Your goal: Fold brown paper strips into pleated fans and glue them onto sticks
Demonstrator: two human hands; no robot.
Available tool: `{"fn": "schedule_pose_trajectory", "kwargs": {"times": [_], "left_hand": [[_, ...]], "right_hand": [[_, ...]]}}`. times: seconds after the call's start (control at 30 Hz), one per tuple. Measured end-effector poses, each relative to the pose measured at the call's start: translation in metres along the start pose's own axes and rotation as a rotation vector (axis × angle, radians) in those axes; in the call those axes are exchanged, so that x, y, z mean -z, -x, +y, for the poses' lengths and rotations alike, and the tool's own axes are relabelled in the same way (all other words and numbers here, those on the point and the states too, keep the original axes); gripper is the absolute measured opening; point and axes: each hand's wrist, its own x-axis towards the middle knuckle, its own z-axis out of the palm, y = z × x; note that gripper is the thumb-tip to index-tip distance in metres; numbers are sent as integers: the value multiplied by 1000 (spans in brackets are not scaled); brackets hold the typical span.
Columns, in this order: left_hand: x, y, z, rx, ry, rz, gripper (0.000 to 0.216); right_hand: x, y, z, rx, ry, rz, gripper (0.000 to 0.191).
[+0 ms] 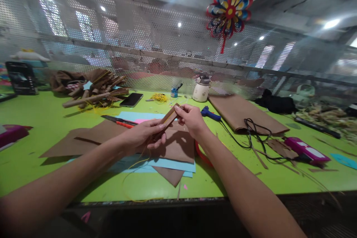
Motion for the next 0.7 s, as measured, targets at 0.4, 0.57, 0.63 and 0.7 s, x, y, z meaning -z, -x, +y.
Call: {"fn": "schedule_pose_trajectory", "kwargs": {"times": [0.4,0.57,0.63,0.7], "left_hand": [[2,-5,-7,-30,-25,70,24],[5,-6,-4,-15,-13,211,16],[5,-5,-2,-36,-4,252,11],[6,-4,0,-59,1,277,7]], "right_hand": [[5,-5,8,-83,-55,-86,31],[11,-8,4,-93,41,42,36],[15,-10,2,-66,143,135,35],[19,-12,3,-34,236,190,31]]}}
